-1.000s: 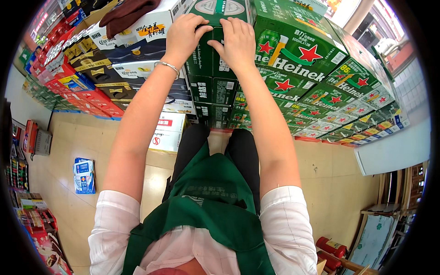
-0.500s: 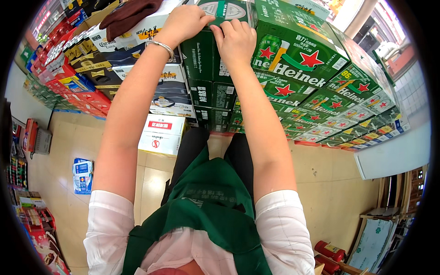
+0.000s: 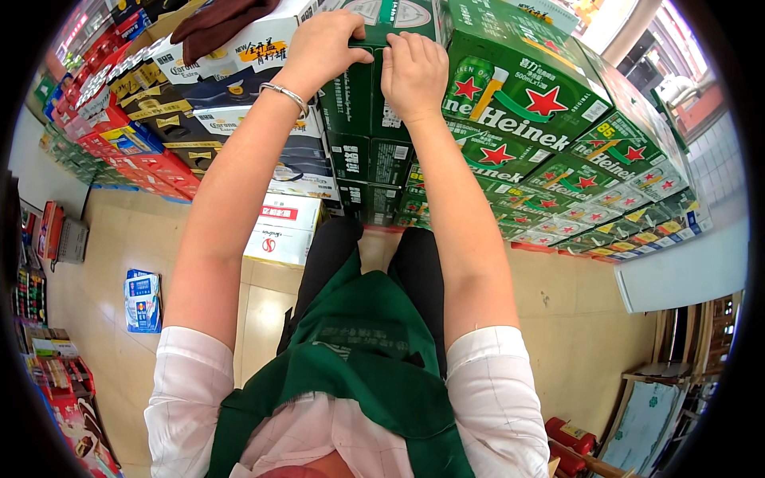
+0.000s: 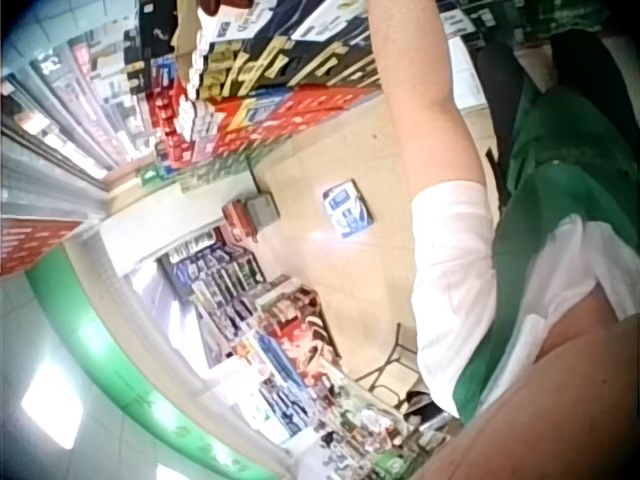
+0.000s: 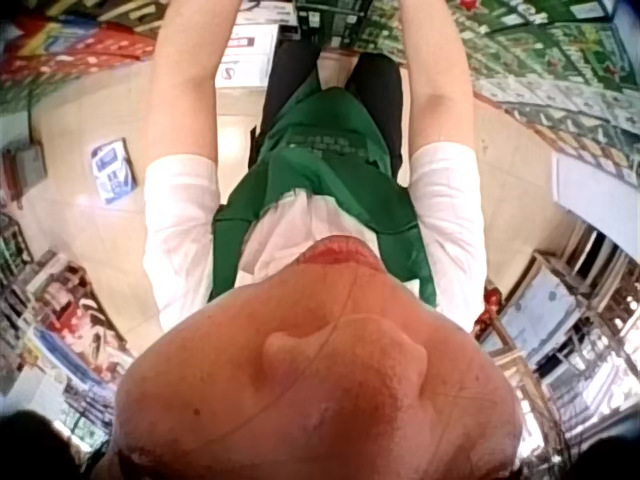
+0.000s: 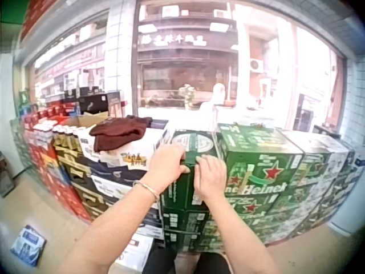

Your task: The person stacks boxes of beer and wipes the top surfaces of the boxes with a cloth.

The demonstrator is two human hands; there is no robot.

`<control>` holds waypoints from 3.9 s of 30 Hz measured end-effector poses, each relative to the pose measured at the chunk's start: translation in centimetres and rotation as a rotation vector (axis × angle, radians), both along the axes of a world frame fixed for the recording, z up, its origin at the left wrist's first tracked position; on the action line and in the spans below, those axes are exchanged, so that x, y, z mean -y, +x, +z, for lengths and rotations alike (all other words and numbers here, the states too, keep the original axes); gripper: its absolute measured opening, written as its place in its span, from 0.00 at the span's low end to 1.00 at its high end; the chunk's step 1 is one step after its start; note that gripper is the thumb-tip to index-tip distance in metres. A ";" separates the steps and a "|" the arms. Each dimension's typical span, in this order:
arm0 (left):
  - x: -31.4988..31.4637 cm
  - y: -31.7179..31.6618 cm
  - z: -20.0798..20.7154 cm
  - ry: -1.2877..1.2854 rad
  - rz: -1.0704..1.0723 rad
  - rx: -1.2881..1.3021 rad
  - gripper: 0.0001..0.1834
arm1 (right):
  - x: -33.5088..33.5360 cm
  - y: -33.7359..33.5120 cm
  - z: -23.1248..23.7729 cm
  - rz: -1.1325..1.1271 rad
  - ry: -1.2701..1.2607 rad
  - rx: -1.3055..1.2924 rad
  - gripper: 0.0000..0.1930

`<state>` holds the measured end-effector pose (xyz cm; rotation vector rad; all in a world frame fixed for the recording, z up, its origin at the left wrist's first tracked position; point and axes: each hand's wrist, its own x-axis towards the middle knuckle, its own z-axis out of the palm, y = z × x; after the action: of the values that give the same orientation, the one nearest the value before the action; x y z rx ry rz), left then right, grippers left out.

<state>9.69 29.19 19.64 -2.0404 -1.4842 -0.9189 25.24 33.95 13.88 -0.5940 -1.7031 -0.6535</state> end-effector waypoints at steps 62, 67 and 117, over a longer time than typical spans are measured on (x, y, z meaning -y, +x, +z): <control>0.3 -0.6 1.2 -0.025 -0.134 0.001 0.17 | 2.7 -2.1 0.4 -0.185 -0.034 -0.060 0.06; 0.1 -0.6 0.9 -0.008 -0.148 0.013 0.16 | 2.8 -2.3 0.5 -0.185 0.000 -0.082 0.06; 0.9 0.2 -5.4 0.132 -0.152 -0.031 0.52 | 1.4 1.7 -0.3 -0.010 -0.193 0.206 0.40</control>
<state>9.91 28.26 14.25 -2.0821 -1.2313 -1.0123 26.97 32.50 13.58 -0.6902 -1.9720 -0.5763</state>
